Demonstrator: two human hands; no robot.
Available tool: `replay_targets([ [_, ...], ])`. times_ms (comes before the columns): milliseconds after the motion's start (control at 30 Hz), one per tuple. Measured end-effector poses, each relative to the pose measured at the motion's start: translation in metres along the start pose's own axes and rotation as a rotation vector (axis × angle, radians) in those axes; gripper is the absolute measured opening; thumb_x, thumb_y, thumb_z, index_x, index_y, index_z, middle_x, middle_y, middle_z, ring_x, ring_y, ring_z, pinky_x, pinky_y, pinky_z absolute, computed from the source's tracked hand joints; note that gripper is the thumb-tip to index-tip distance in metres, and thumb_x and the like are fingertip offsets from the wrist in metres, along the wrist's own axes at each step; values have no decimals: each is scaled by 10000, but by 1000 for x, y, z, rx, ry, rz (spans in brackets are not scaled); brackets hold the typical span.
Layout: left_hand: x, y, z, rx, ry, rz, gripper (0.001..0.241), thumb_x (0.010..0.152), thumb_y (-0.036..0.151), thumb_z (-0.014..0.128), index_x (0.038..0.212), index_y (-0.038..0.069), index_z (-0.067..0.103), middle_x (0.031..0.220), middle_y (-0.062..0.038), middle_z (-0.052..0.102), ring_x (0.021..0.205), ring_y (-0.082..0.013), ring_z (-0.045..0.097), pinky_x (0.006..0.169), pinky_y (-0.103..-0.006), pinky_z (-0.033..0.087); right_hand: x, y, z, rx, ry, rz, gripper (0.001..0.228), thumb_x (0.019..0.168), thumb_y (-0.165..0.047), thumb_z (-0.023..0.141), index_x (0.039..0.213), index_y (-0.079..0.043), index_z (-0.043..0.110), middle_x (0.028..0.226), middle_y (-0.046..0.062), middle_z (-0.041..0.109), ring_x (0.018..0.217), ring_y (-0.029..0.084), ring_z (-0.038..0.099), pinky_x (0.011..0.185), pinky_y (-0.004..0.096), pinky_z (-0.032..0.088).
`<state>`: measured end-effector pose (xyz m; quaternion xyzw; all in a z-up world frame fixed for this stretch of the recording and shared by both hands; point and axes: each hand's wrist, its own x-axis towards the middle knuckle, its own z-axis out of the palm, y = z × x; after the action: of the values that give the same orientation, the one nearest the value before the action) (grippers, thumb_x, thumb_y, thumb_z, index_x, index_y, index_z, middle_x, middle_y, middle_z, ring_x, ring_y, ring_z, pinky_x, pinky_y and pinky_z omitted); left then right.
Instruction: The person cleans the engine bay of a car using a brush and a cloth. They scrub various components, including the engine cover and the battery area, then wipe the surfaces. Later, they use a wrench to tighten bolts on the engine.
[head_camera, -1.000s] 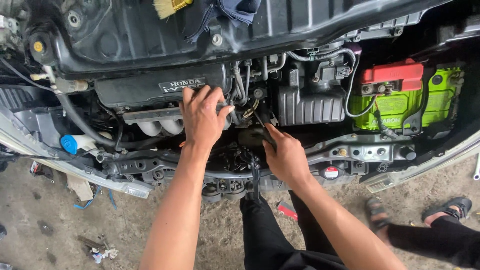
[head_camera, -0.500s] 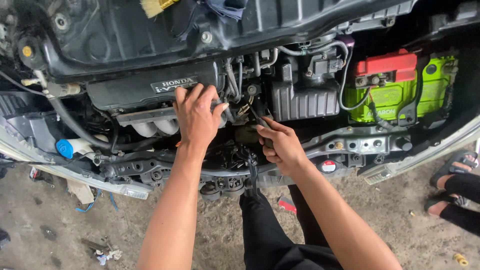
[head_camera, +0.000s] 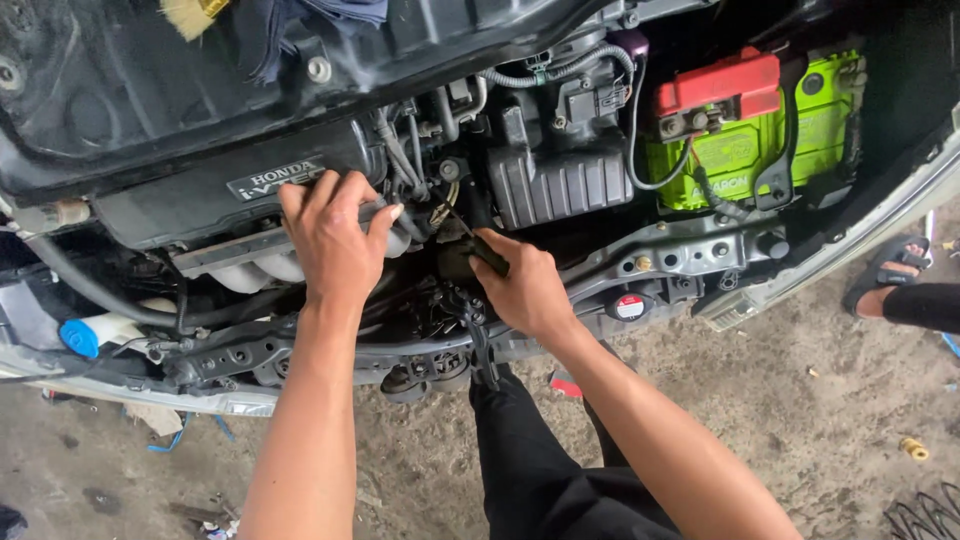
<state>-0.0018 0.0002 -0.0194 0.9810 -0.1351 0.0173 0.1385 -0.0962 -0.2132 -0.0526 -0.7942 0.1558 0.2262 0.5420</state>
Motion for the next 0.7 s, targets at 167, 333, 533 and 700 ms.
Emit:
replay_targets([
  [167,1,7,-6,5,-7,-7,312,778,290,893,912,189,629,835,9,547,942,-347,539,866,-473,435,-3,2,-2,199,-35,121,516,949,-225,691,1440,-98,597,926,222,699,694,340,671,464,427,545],
  [333,4,9,-10,-11,-24,-18,308,765,261,900,907,175,641,817,-5,552,923,-362,545,870,-475,428,-24,-36,-9,-475,-3,9,539,984,-232,590,1519,-196,528,1044,245,682,797,518,723,572,626,637],
  [533,4,8,-9,7,-17,-21,323,765,272,896,922,184,628,823,-1,544,935,-364,547,875,-479,428,-20,-39,6,-528,-16,28,539,985,-210,507,1524,-210,515,1028,223,658,790,525,723,589,614,638],
  [700,3,8,-7,-18,2,-18,326,750,260,904,912,181,632,815,2,551,923,-364,545,862,-476,439,-22,-23,4,-264,72,-47,543,960,-163,622,1497,-140,553,955,266,697,800,549,705,553,604,616],
])
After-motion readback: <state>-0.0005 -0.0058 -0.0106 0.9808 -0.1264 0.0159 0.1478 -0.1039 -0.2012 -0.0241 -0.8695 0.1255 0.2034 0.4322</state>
